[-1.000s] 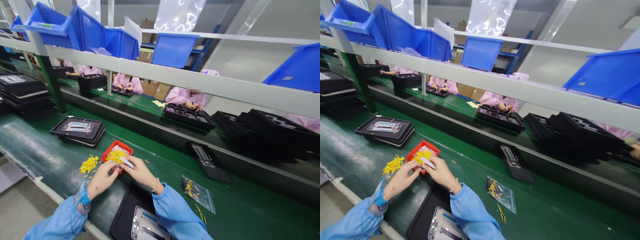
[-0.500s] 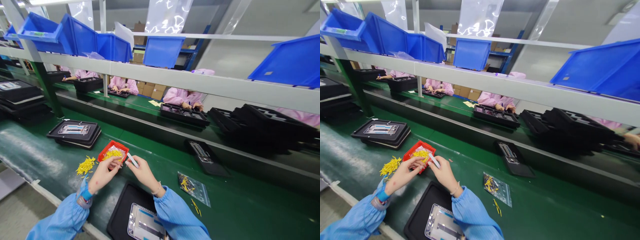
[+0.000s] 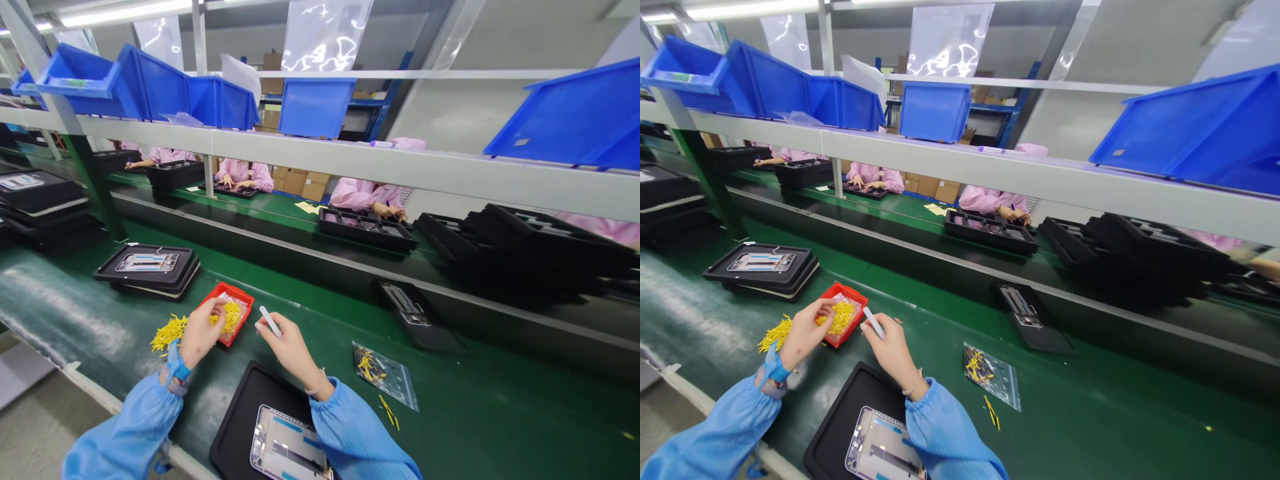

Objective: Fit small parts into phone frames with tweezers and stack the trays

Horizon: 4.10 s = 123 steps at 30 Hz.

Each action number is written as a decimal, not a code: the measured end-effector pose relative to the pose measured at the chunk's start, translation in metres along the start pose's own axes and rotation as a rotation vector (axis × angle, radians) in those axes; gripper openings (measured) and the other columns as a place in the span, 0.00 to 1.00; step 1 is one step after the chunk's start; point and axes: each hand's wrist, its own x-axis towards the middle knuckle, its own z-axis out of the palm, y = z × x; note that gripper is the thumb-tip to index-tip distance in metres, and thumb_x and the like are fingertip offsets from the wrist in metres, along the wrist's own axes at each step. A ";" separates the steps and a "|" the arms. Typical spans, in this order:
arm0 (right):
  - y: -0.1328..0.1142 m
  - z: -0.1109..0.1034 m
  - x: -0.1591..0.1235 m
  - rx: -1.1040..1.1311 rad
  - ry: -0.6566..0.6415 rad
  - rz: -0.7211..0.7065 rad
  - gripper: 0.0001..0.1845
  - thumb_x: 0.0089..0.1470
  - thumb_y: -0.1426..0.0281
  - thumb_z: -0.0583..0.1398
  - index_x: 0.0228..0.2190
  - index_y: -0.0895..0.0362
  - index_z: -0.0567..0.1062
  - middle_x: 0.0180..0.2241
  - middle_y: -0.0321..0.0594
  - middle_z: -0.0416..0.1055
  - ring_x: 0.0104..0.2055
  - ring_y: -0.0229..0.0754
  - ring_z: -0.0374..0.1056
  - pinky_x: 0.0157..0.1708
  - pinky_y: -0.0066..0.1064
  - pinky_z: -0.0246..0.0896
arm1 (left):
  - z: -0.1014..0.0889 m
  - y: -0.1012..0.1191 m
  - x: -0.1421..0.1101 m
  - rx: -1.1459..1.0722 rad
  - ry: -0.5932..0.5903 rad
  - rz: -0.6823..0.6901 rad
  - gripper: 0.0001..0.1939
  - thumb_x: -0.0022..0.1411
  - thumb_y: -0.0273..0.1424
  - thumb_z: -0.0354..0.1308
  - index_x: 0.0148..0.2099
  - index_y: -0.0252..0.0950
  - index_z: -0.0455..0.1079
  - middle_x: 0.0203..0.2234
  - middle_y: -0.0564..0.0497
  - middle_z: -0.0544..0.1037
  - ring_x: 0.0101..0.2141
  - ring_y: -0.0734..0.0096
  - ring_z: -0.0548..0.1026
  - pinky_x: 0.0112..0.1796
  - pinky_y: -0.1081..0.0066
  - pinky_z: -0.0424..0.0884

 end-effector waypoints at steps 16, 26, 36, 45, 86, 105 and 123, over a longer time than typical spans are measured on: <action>0.004 -0.049 -0.056 0.317 0.216 0.279 0.20 0.43 0.51 0.63 0.25 0.56 0.71 0.22 0.34 0.66 0.17 0.32 0.53 0.16 0.26 0.47 | -0.001 0.015 -0.005 0.011 0.011 0.057 0.13 0.53 0.38 0.53 0.37 0.38 0.73 0.35 0.46 0.78 0.38 0.56 0.74 0.40 0.60 0.69; -0.016 -0.030 -0.100 0.735 0.365 0.435 0.28 0.40 0.45 0.64 0.29 0.55 0.65 0.20 0.27 0.62 0.12 0.24 0.39 0.10 0.21 0.34 | 0.051 0.113 -0.067 -0.949 -0.405 -0.522 0.22 0.39 0.43 0.69 0.34 0.33 0.77 0.32 0.45 0.81 0.37 0.59 0.77 0.42 0.65 0.72; -0.014 -0.023 -0.126 0.738 0.284 0.508 0.27 0.42 0.46 0.64 0.30 0.56 0.67 0.21 0.28 0.64 0.12 0.23 0.41 0.10 0.21 0.34 | 0.060 0.126 -0.075 -1.004 -0.319 -0.440 0.11 0.44 0.37 0.65 0.26 0.35 0.71 0.25 0.52 0.74 0.30 0.68 0.72 0.35 0.72 0.70; 0.000 -0.058 -0.144 0.854 0.439 0.542 0.21 0.38 0.53 0.69 0.25 0.58 0.75 0.20 0.30 0.61 0.19 0.30 0.53 0.20 0.23 0.51 | 0.044 0.102 -0.079 -0.672 -0.679 -0.161 0.09 0.57 0.37 0.52 0.32 0.36 0.64 0.26 0.53 0.72 0.30 0.69 0.71 0.35 0.70 0.68; 0.043 -0.047 -0.176 0.457 0.389 0.298 0.11 0.53 0.60 0.62 0.32 0.54 0.71 0.31 0.39 0.71 0.34 0.43 0.74 0.38 0.34 0.71 | 0.085 0.090 -0.099 -0.126 -0.765 0.189 0.08 0.57 0.25 0.50 0.31 0.36 0.69 0.27 0.54 0.68 0.22 0.75 0.67 0.27 0.77 0.66; 0.043 -0.040 -0.183 0.075 0.317 0.064 0.05 0.62 0.72 0.51 0.36 0.54 0.67 0.32 0.42 0.66 0.35 0.43 0.68 0.33 0.34 0.66 | 0.082 0.072 -0.111 0.067 -0.695 0.617 0.13 0.66 0.24 0.44 0.42 0.38 0.70 0.35 0.50 0.76 0.34 0.71 0.75 0.35 0.77 0.72; 0.027 -0.052 -0.182 0.249 0.615 0.018 0.02 0.61 0.67 0.55 0.37 0.50 0.67 0.33 0.38 0.69 0.39 0.44 0.70 0.45 0.47 0.66 | 0.081 0.074 -0.111 0.201 -0.725 0.757 0.14 0.65 0.20 0.42 0.47 0.35 0.65 0.40 0.46 0.74 0.36 0.68 0.73 0.36 0.72 0.72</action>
